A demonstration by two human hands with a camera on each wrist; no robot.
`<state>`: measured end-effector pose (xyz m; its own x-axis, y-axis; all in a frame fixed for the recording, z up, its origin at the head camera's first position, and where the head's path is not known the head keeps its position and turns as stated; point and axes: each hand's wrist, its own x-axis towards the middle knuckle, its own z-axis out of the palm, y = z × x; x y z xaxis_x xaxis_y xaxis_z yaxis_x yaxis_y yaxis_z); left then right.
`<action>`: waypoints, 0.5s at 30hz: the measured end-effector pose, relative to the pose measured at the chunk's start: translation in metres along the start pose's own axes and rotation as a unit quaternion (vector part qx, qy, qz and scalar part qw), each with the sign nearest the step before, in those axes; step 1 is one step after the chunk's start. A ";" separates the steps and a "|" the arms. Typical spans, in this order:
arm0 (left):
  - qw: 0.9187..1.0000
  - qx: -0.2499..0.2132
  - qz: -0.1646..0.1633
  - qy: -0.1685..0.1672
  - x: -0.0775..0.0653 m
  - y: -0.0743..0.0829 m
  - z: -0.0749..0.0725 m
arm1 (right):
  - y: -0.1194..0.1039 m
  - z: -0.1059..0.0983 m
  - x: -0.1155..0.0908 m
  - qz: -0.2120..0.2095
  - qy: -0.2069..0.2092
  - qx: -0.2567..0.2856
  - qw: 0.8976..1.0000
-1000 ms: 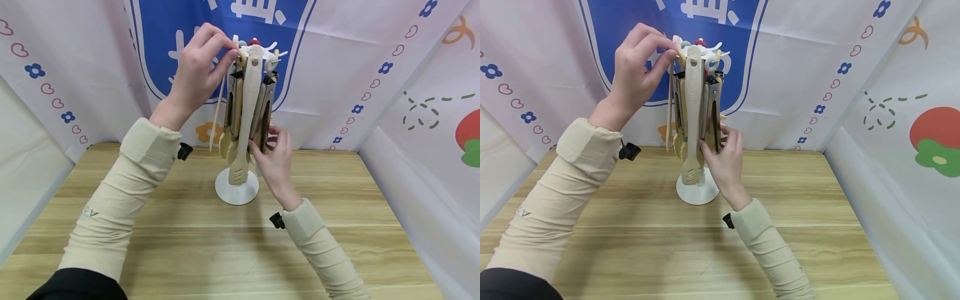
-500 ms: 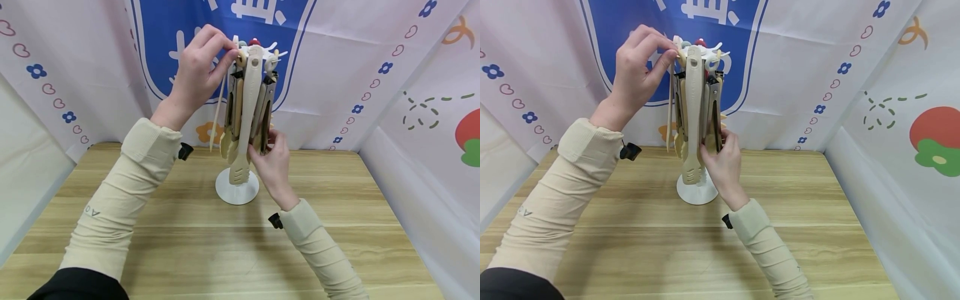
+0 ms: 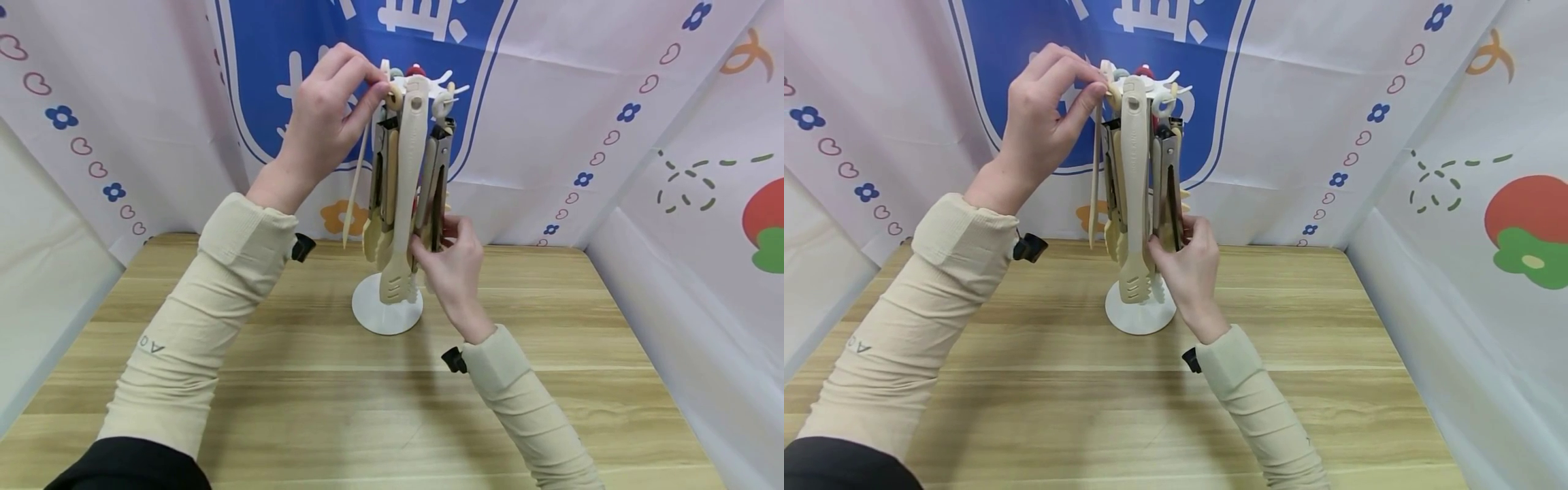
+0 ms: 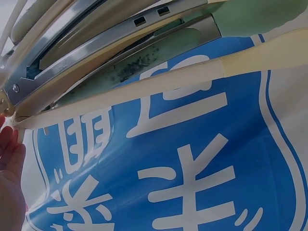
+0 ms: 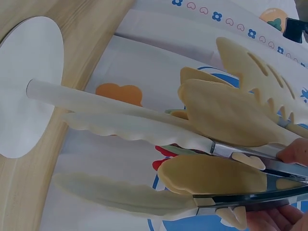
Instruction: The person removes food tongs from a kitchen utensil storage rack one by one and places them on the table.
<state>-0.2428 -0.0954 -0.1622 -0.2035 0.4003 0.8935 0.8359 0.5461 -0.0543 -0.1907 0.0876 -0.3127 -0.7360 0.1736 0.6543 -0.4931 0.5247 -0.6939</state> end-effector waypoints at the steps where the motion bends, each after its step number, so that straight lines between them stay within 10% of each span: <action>1: 1.000 0.000 0.000 -0.001 0.000 0.000 0.000 | -0.001 -0.001 0.000 0.001 0.000 0.001 1.000; 15: 1.000 0.002 -0.004 -0.005 0.000 0.000 -0.001 | -0.006 -0.015 0.002 0.001 0.019 0.020 1.000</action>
<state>-0.2426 -0.0964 -0.1622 -0.2155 0.4026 0.8897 0.8323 0.5522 -0.0483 -0.1825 0.0971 -0.3031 -0.7196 0.2070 0.6629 -0.5096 0.4910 -0.7065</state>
